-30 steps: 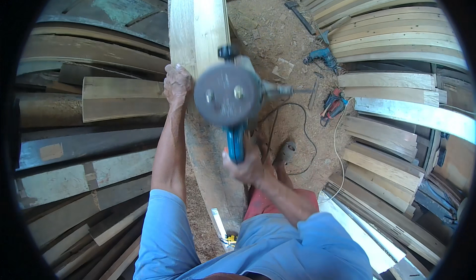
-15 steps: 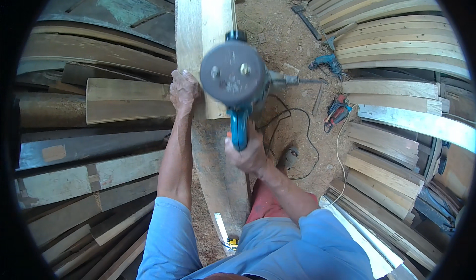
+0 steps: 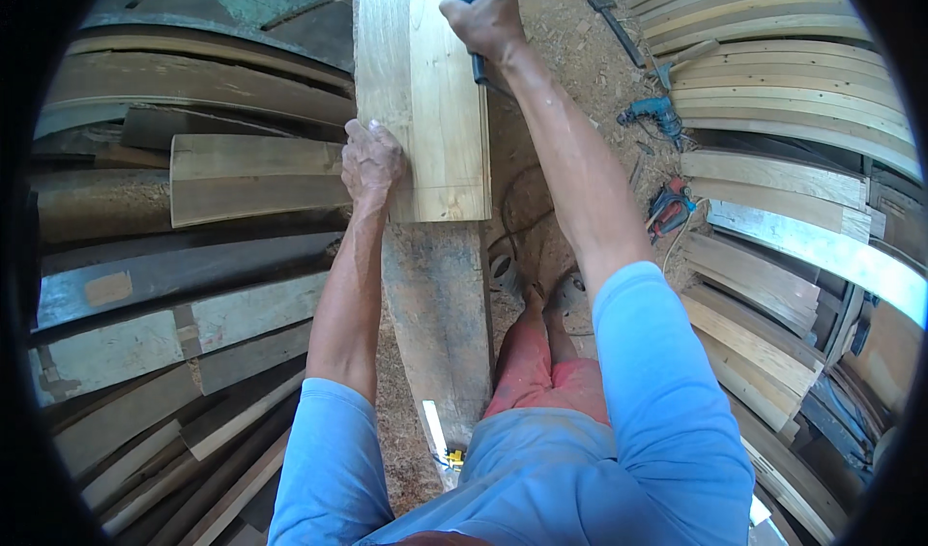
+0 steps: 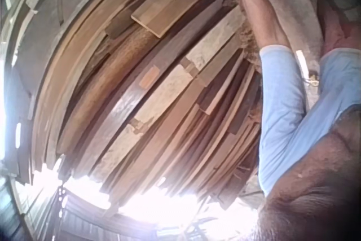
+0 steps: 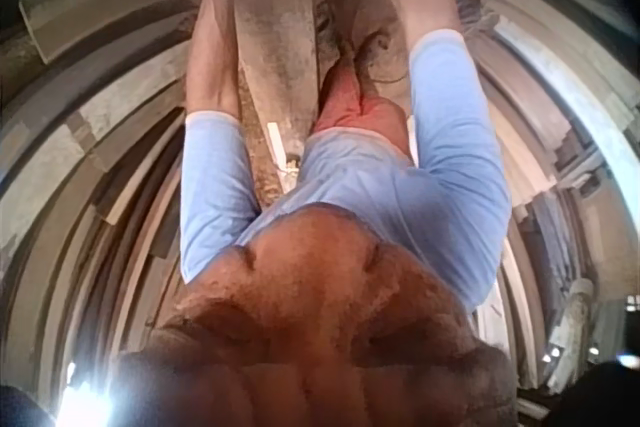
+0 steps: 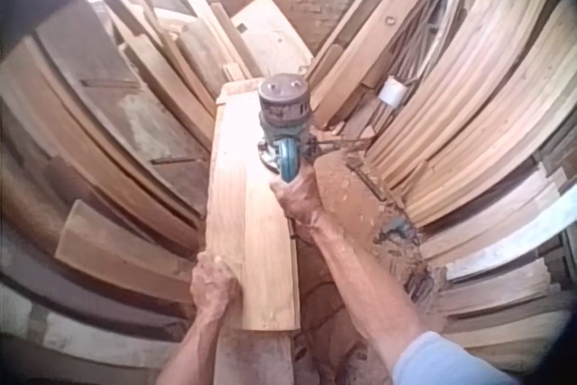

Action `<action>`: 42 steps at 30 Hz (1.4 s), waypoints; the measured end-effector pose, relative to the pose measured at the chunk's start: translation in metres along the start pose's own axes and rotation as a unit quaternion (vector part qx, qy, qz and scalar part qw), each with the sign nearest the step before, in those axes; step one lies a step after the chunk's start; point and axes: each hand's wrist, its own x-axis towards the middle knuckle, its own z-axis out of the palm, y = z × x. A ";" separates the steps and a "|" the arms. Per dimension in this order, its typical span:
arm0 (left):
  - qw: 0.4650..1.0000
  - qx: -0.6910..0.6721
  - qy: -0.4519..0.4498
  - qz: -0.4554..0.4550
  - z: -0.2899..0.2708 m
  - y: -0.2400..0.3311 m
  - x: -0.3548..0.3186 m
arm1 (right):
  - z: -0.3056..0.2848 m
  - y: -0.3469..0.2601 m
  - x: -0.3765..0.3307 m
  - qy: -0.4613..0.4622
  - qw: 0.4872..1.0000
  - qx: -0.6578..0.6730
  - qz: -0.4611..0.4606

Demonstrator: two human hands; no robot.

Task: The person uses a handheld power router to shape the edges of a wooden plank, moving the tool along the length of the wood while holding it in place. They move the plank and repeat the process on different edges.

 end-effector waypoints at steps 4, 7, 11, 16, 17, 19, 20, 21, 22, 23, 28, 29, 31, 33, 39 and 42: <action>1.000 -0.002 -0.008 0.001 -0.001 0.003 0.002 | -0.001 -0.002 -0.011 0.025 0.999 -0.003 0.027; 1.000 -0.006 -0.004 -0.003 0.000 0.001 0.009 | -0.008 -0.011 -0.047 0.013 0.999 -0.045 -0.016; 1.000 -0.008 -0.014 0.000 0.001 -0.003 0.015 | -0.031 -0.058 -0.126 -0.068 0.986 0.011 0.149; 1.000 -0.002 -0.020 -0.020 0.002 -0.001 0.012 | -0.058 -0.119 -0.248 -0.106 0.959 0.069 0.253; 1.000 -0.004 -0.018 -0.018 0.000 0.002 0.013 | -0.063 -0.124 -0.284 -0.102 0.953 0.076 0.276; 1.000 -0.006 -0.019 -0.010 0.000 0.001 0.013 | -0.073 -0.152 -0.336 -0.100 0.952 0.072 0.282; 1.000 -0.006 -0.017 -0.008 -0.001 0.000 0.013 | -0.079 -0.170 -0.353 -0.102 0.957 0.061 0.265; 1.000 -0.008 -0.022 -0.014 -0.002 0.002 0.014 | -0.084 -0.177 -0.376 -0.100 0.960 0.063 0.255; 0.999 -0.008 -0.027 -0.021 -0.003 0.004 0.015 | -0.085 -0.178 -0.393 -0.099 0.962 0.066 0.246; 0.999 -0.007 -0.034 -0.027 -0.002 0.004 0.015 | -0.085 -0.181 -0.400 -0.100 0.963 0.055 0.246; 0.991 0.072 0.087 0.074 0.013 -0.007 0.017 | -0.081 -0.173 -0.391 -0.095 0.969 0.043 0.224; 0.980 0.106 0.137 0.101 0.015 -0.007 0.017 | -0.080 -0.172 -0.385 -0.095 0.968 0.038 0.230; 0.980 0.101 0.135 0.105 0.016 -0.002 0.020 | -0.076 -0.170 -0.368 -0.095 0.965 0.028 0.243; 0.981 0.094 0.138 0.099 0.017 0.002 0.025 | -0.073 -0.162 -0.349 -0.086 0.969 0.026 0.231; 0.987 0.065 0.132 0.068 0.021 0.020 0.043 | -0.056 -0.139 -0.287 -0.059 0.966 0.028 0.251; 0.987 0.059 0.134 0.063 0.021 0.029 0.054 | -0.050 -0.127 -0.248 -0.050 0.966 0.016 0.253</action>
